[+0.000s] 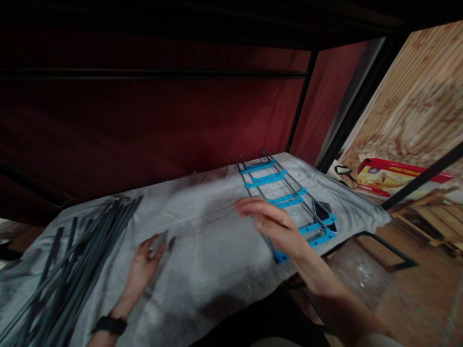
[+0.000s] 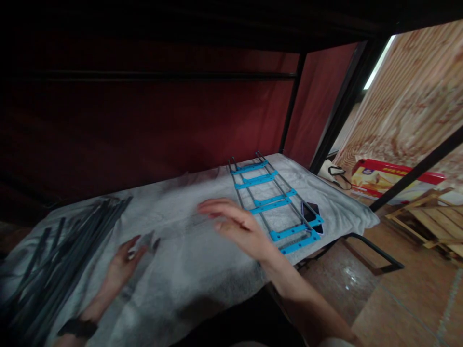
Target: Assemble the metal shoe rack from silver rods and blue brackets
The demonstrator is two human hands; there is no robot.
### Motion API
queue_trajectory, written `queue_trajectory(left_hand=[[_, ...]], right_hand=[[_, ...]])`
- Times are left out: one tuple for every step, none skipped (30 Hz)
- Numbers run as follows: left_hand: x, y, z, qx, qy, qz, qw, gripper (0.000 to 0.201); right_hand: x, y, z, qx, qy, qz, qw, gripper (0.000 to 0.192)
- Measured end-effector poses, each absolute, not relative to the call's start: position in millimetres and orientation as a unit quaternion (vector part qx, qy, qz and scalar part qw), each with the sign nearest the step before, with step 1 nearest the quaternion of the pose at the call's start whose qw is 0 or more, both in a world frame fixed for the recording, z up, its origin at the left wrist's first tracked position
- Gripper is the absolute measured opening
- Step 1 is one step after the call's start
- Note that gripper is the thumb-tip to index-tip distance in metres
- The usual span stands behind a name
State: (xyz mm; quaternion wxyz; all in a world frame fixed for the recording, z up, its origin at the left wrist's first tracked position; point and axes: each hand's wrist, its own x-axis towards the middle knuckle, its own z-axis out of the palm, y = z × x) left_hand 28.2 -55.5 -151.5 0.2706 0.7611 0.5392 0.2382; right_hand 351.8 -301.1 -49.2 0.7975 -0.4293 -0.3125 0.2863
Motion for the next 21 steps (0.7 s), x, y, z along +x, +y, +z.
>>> queue_trajectory(left_hand=[[53, -69, -157, 0.733, 0.526, 0.224, 0.369, 0.076], [79, -84, -163, 0.712, 0.494, 0.21, 0.452, 0.076], [105, -100, -170, 0.695, 0.455, 0.204, 0.518, 0.074], [130, -116, -176, 0.684, 0.425, 0.19, 0.562, 0.07], [155, -132, -182, 0.674, 0.405, 0.171, 0.594, 0.066], [179, -147, -187, 0.661, 0.391, 0.167, 0.618, 0.062], [201, -160, -192, 0.657, 0.382, 0.162, 0.629, 0.058], [222, -171, -197, 0.653, 0.379, 0.156, 0.637, 0.055], [240, -180, -200, 0.64, 0.388, 0.158, 0.644, 0.051], [256, -188, -202, 0.628, 0.393, 0.163, 0.652, 0.048], [270, -194, -203, 0.616, 0.403, 0.164, 0.656, 0.045], [282, -199, -204, 0.602, 0.414, 0.162, 0.663, 0.041], [292, -203, -204, 0.586, 0.422, 0.157, 0.674, 0.037], [301, -206, -203, 0.567, 0.427, 0.15, 0.688, 0.031], [309, -210, -202, 0.549, 0.429, 0.144, 0.703, 0.026], [315, -213, -201, 0.533, 0.428, 0.14, 0.716, 0.023], [321, -216, -200, 0.523, 0.426, 0.14, 0.725, 0.02], [326, -219, -199, 0.517, 0.429, 0.143, 0.727, 0.02], [330, -221, -198, 0.516, 0.433, 0.15, 0.724, 0.021], [333, -223, -197, 0.515, 0.439, 0.159, 0.719, 0.022], [333, -224, -196, 0.512, 0.445, 0.169, 0.715, 0.023]], right_hand=[[379, -300, -54, -0.503, -0.353, 0.237, 0.753, 0.02], [410, -303, -61, -0.586, -0.377, 0.173, 0.696, 0.021], [443, -309, -71, -0.667, -0.377, 0.097, 0.636, 0.021], [477, -319, -84, -0.739, -0.346, 0.042, 0.576, 0.024], [510, -332, -97, -0.797, -0.307, -0.006, 0.521, 0.029], [540, -347, -110, -0.841, -0.278, -0.033, 0.464, 0.033], [565, -362, -122, -0.871, -0.266, -0.049, 0.411, 0.036], [586, -376, -133, -0.892, -0.264, -0.059, 0.362, 0.037], [601, -387, -143, -0.908, -0.27, -0.053, 0.315, 0.036], [610, -395, -150, -0.92, -0.282, -0.027, 0.27, 0.034], [615, -400, -157, -0.927, -0.291, -0.003, 0.238, 0.032], [617, -401, -163, -0.929, -0.3, 0.02, 0.216, 0.03], [616, -400, -168, -0.929, -0.307, 0.039, 0.202, 0.028], [614, -397, -173, -0.928, -0.311, 0.051, 0.197, 0.027], [611, -392, -177, -0.927, -0.314, 0.058, 0.197, 0.027], [609, -387, -181, -0.926, -0.315, 0.062, 0.198, 0.027], [607, -382, -185, -0.925, -0.316, 0.066, 0.201, 0.027], [606, -378, -188, -0.924, -0.316, 0.068, 0.204, 0.026], [604, -374, -190, -0.923, -0.315, 0.069, 0.21, 0.025], [603, -370, -192, -0.922, -0.313, 0.068, 0.218, 0.025], [601, -366, -193, -0.92, -0.312, 0.065, 0.228, 0.026]])
